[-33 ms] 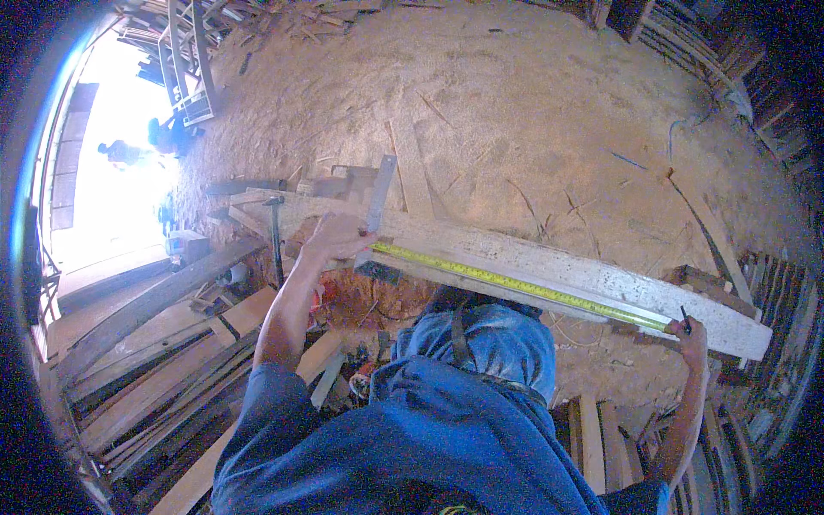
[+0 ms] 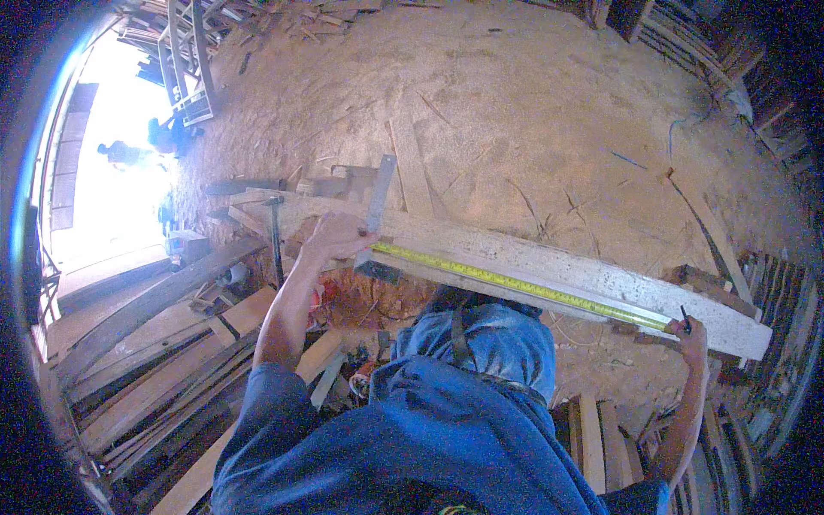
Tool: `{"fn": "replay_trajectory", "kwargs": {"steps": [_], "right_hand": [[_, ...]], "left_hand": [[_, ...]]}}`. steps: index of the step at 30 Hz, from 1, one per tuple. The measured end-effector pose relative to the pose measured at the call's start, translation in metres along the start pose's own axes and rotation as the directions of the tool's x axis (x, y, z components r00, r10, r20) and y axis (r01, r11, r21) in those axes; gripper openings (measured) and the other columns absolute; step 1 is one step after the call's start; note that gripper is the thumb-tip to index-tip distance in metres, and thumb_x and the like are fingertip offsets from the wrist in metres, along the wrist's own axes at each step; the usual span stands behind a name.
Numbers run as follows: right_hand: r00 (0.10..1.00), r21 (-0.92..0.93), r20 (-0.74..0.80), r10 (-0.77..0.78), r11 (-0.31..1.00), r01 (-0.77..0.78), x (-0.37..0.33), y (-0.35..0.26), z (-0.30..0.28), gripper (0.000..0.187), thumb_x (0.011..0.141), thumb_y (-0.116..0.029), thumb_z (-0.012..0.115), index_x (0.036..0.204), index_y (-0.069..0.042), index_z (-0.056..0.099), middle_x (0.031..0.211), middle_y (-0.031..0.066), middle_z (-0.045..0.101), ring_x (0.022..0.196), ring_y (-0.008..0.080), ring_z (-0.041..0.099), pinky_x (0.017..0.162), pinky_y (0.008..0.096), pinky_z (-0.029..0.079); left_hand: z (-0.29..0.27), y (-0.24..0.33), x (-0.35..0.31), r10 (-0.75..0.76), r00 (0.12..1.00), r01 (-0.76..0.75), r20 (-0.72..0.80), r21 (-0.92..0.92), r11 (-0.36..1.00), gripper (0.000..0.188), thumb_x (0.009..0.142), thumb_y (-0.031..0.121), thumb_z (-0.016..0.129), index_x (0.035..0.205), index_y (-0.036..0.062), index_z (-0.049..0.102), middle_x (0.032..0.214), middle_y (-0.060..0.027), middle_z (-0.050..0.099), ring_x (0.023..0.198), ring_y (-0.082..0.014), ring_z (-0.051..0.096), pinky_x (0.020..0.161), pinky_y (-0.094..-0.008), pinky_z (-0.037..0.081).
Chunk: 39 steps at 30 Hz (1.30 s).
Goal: The person measures a long wooden plank using a tape measure and a try square, then marks measurement points with a pencil. The person repeats the process of measuring and marking along the plank's length.
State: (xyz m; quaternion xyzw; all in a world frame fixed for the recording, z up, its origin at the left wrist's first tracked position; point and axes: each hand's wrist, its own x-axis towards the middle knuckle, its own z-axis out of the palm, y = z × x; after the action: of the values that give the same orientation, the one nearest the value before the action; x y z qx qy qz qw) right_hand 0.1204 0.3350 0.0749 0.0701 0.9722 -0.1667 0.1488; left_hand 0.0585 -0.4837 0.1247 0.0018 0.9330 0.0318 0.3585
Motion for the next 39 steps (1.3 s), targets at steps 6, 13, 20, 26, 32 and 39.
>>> {"fn": "replay_trajectory", "kwargs": {"steps": [6, 13, 20, 26, 32, 39], "right_hand": [[0.997, 0.037, 0.076, 0.02, 0.999, -0.023, 0.003, 0.009, 0.0, 0.025, 0.084, -0.02, 0.077, 0.082, 0.0, 0.063, 0.072, 0.0105, 0.061, 0.071, 0.0215, 0.058, 0.069, 0.0381, 0.047], [0.992, 0.068, 0.114, 0.057, 0.996, -0.065, 0.005, 0.007, 0.0, 0.022, 0.083, -0.017, 0.077, 0.081, -0.001, 0.062, 0.073, 0.01, 0.062, 0.071, 0.0209, 0.059, 0.066, 0.0378, 0.047], [0.996, 0.067, 0.084, 0.034, 0.997, -0.04, 0.003, 0.009, 0.002, 0.021, 0.084, -0.015, 0.078, 0.081, -0.001, 0.062, 0.074, 0.011, 0.063, 0.07, 0.0204, 0.059, 0.067, 0.0365, 0.048], [0.991, 0.087, 0.108, 0.079, 0.992, -0.088, 0.004, 0.005, 0.0, 0.02, 0.081, -0.017, 0.078, 0.079, -0.003, 0.063, 0.076, 0.009, 0.066, 0.073, 0.0205, 0.061, 0.071, 0.0378, 0.049], [0.992, 0.088, 0.116, 0.053, 0.994, -0.064, 0.003, -0.002, -0.003, 0.023, 0.082, -0.021, 0.077, 0.079, -0.003, 0.063, 0.074, 0.0097, 0.065, 0.071, 0.0223, 0.061, 0.069, 0.0381, 0.048], [0.992, 0.089, 0.104, 0.067, 0.993, -0.077, 0.004, 0.003, 0.0, 0.024, 0.081, -0.022, 0.078, 0.077, -0.003, 0.063, 0.072, 0.0091, 0.064, 0.069, 0.0212, 0.06, 0.066, 0.0371, 0.047]], "left_hand": [[-0.004, 0.004, -0.002, 0.009, 1.0, -0.01, 0.025, 0.03, 1.0, 0.055, 0.089, 0.062, 0.058, 0.096, 0.0116, 0.08, 0.092, -0.0188, 0.075, 0.093, -0.037, 0.072, 0.096, -0.0512, 0.049], [-0.004, 0.005, -0.003, -0.027, 0.998, 0.027, 0.051, 0.002, 1.0, 0.058, 0.089, 0.064, 0.057, 0.094, 0.011, 0.08, 0.092, -0.0171, 0.075, 0.094, -0.0358, 0.072, 0.098, -0.0517, 0.048], [-0.007, 0.008, -0.003, -0.037, 0.997, 0.037, 0.064, 0.003, 0.999, 0.062, 0.089, 0.069, 0.056, 0.096, 0.0123, 0.08, 0.094, -0.0169, 0.076, 0.095, -0.0361, 0.072, 0.096, -0.0529, 0.049], [-0.001, 0.004, -0.003, -0.022, 0.999, 0.021, 0.039, 0.018, 1.0, 0.064, 0.09, 0.071, 0.053, 0.1, 0.0138, 0.08, 0.098, -0.0178, 0.075, 0.098, -0.0359, 0.071, 0.097, -0.0524, 0.05], [0.002, -0.002, 0.002, -0.031, 0.999, 0.031, 0.038, 0.008, 0.999, 0.059, 0.09, 0.067, 0.054, 0.104, 0.0165, 0.08, 0.099, -0.0183, 0.075, 0.097, -0.0362, 0.072, 0.094, -0.0505, 0.052], [-0.001, 0.001, 0.003, -0.044, 0.996, 0.044, 0.078, 0.0, 0.999, 0.056, 0.09, 0.066, 0.055, 0.106, 0.0183, 0.08, 0.1, -0.0172, 0.075, 0.098, -0.0359, 0.072, 0.096, -0.0499, 0.052]]}}
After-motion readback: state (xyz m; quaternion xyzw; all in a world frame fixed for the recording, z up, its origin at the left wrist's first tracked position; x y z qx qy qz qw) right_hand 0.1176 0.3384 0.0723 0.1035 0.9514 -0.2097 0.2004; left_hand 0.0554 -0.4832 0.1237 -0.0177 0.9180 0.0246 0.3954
